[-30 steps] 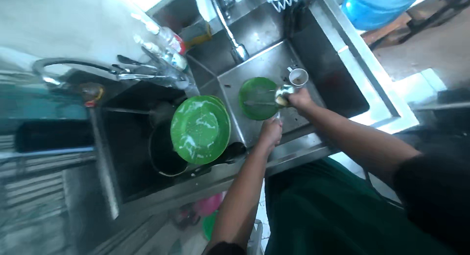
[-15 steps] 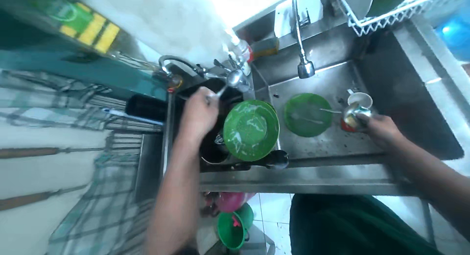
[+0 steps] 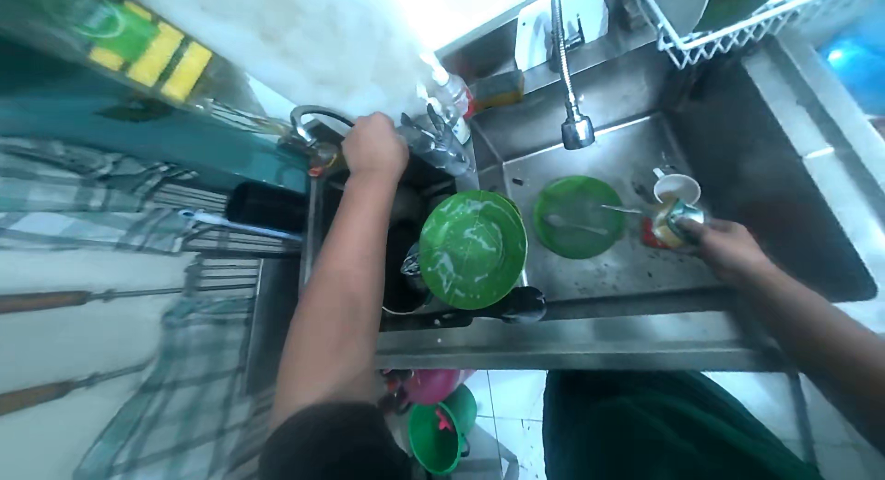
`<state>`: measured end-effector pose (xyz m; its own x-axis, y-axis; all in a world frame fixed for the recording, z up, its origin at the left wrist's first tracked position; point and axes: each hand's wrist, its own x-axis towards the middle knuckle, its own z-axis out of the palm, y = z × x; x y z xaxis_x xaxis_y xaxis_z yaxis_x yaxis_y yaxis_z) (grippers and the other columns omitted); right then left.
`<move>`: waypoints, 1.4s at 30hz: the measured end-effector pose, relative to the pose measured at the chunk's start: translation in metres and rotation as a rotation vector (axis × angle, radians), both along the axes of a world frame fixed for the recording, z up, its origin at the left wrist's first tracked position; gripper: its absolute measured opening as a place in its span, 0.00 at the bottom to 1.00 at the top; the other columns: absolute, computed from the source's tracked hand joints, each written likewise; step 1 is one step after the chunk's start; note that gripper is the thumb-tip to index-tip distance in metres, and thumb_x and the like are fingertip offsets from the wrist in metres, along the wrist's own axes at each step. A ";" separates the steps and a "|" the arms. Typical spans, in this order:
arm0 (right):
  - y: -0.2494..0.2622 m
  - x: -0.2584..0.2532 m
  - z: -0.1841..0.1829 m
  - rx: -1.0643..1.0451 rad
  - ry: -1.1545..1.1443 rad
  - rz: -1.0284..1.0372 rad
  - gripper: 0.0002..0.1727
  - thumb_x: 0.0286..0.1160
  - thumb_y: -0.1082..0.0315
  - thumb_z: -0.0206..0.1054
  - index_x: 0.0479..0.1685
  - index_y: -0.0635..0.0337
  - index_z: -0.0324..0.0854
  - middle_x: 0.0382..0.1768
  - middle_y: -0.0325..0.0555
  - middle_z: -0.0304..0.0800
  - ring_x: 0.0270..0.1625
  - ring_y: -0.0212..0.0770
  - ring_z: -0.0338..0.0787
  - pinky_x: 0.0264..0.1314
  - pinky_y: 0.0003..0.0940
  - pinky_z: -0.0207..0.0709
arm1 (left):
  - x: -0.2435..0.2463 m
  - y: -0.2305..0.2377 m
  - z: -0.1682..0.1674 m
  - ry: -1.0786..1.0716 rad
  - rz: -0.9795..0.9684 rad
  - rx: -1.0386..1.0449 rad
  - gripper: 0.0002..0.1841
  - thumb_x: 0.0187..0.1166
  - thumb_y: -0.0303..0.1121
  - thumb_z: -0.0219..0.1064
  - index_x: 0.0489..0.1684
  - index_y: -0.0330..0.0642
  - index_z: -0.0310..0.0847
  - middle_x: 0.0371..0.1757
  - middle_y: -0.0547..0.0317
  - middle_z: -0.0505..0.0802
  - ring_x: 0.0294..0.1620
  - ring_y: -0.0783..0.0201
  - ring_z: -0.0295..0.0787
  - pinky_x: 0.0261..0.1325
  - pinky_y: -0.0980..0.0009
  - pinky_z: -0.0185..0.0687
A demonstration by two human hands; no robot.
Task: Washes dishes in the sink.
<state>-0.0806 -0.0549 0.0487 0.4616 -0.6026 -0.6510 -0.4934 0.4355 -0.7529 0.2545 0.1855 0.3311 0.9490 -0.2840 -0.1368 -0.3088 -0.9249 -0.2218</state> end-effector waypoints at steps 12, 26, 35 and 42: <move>0.005 -0.009 -0.004 0.064 -0.026 -0.051 0.18 0.88 0.61 0.63 0.60 0.69 0.78 0.47 0.50 0.87 0.41 0.34 0.91 0.44 0.32 0.88 | 0.021 -0.012 -0.029 0.070 0.092 -0.137 0.18 0.78 0.37 0.72 0.52 0.28 0.86 0.60 0.28 0.88 0.66 0.32 0.84 0.65 0.32 0.77; -0.014 -0.019 0.012 0.108 -0.048 -0.138 0.21 0.91 0.58 0.58 0.66 0.68 0.77 0.50 0.52 0.87 0.44 0.37 0.90 0.48 0.34 0.86 | -0.104 -0.027 -0.047 -0.061 -0.135 -0.811 0.23 0.82 0.37 0.68 0.64 0.25 0.73 0.47 0.40 0.88 0.43 0.58 0.86 0.50 0.61 0.82; -0.040 -0.053 0.029 0.085 -0.210 -0.301 0.16 0.93 0.61 0.53 0.61 0.66 0.77 0.45 0.48 0.89 0.41 0.39 0.92 0.46 0.36 0.90 | -0.233 -0.205 -0.358 1.255 1.014 -1.184 0.14 0.92 0.44 0.54 0.43 0.43 0.76 0.25 0.65 0.75 0.14 0.75 0.64 0.16 0.82 0.62; -0.040 -0.095 0.038 0.058 -0.221 -0.331 0.15 0.91 0.69 0.45 0.50 0.61 0.79 0.39 0.39 0.93 0.42 0.33 0.94 0.49 0.32 0.91 | -0.237 -0.234 -0.408 1.137 0.728 -1.082 0.21 0.95 0.39 0.48 0.73 0.31 0.72 0.68 0.36 0.83 0.65 0.46 0.80 0.67 0.50 0.77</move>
<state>-0.1761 -0.0946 0.0862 0.3815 -0.7071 -0.5953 -0.1483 0.5888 -0.7945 0.0177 -0.0482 -0.0772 0.4858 -0.2830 -0.8270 0.6574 -0.5053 0.5591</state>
